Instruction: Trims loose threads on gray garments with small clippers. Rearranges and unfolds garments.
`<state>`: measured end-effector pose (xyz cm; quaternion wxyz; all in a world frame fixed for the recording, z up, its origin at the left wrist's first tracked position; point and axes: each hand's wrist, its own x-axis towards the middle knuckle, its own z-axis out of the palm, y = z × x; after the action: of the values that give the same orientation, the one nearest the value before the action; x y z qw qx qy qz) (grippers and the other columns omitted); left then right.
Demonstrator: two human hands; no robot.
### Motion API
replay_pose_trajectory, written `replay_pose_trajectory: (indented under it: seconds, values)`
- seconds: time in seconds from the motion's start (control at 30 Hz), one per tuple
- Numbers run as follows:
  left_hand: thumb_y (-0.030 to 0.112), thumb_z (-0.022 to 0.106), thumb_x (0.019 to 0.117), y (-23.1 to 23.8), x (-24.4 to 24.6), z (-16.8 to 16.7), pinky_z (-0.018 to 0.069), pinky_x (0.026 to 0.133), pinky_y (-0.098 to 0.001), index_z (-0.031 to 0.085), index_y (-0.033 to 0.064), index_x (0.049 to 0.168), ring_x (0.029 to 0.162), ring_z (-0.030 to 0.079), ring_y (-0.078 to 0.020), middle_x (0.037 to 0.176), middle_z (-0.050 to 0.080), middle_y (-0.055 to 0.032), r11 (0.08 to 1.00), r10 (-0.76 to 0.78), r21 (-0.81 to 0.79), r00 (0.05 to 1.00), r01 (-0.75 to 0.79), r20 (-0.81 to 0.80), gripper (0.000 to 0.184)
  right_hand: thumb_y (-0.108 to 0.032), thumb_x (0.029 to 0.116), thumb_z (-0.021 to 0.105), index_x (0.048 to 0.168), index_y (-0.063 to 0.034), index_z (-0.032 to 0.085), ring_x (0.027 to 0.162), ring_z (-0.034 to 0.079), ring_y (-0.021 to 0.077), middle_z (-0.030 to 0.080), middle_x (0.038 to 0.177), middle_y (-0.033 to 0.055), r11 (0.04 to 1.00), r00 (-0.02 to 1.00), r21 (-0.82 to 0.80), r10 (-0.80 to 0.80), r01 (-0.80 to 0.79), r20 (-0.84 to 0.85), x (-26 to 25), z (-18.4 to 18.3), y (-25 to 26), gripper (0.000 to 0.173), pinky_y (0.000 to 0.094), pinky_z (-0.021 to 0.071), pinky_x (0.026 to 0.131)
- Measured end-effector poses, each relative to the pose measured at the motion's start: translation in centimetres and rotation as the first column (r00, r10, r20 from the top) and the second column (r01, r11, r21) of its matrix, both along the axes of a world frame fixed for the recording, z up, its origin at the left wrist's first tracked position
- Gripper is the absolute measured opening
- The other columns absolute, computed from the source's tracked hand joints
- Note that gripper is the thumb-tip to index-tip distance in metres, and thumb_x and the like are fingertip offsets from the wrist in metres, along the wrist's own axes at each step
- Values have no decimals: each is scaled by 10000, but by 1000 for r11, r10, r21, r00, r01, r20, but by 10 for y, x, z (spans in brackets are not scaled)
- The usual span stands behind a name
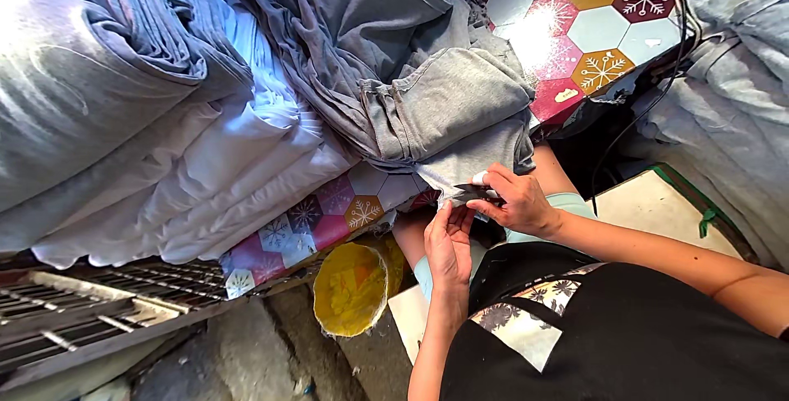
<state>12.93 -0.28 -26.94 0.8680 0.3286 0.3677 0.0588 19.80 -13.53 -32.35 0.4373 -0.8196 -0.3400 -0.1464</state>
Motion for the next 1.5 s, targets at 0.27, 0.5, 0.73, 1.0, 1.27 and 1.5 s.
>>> replay_pose_trajectory:
  seconds: [0.27, 0.5, 0.73, 1.0, 1.27, 1.5]
  values:
    - [413, 809, 840, 23, -6, -16, 574, 909, -480, 569, -95, 1321, 1084, 689, -325, 1255, 646, -250, -52, -282, 922, 880, 383, -381, 740, -63, 835, 665, 811, 13, 676, 652, 565, 124, 598, 735, 68, 987, 933, 106, 152, -124, -326, 21, 13, -13, 81, 275, 472, 582]
    - [104, 460, 1068, 58, 120, 29, 602, 875, -340, 567, -26, 1217, 961, 696, -114, 1067, 698, -59, 549, -519, 774, 854, 315, 20, 225, -138, 1023, 586, 1101, 13, 683, 830, 634, -36, 712, 1004, -1, 892, 919, 420, 14, 167, -394, 60, 48, -32, 195, 167, 548, 754]
    - [249, 607, 1026, 51, 84, -42, 548, 926, -386, 549, -42, 1272, 1099, 634, -226, 1218, 623, -177, 102, -238, 994, 971, 47, -22, 385, -151, 1047, 563, 1091, 11, 679, 761, 572, -61, 663, 904, -2, 886, 874, 311, -180, 343, -451, 56, 19, -65, 204, 122, 488, 715]
    - [227, 870, 812, -1, 48, -141, 524, 970, -440, 401, -57, 1415, 1190, 574, -334, 1368, 502, -283, 292, -67, 938, 982, 186, -174, 816, -143, 1027, 589, 1014, -13, 709, 738, 619, 6, 695, 862, 27, 956, 810, 245, 15, 160, -587, 32, -11, -37, 177, 195, 537, 712]
    - [124, 680, 944, 29, 12, -91, 555, 887, -468, 707, -52, 1059, 965, 680, -310, 1061, 684, -213, 74, -287, 885, 860, 460, -423, 212, -152, 965, 679, 903, -13, 708, 674, 554, 45, 632, 804, 33, 986, 820, 159, 45, 56, -571, 23, -23, -30, 155, 222, 481, 631]
    - [405, 606, 1027, 54, 71, -57, 588, 754, -236, 628, 80, 1222, 893, 719, -96, 1079, 733, -41, 873, -33, 483, 995, 74, -93, 380, -256, 1069, 512, 1032, -32, 684, 679, 546, 49, 592, 762, -5, 981, 653, 194, 132, 22, -746, 18, -25, -18, 285, 256, 482, 671]
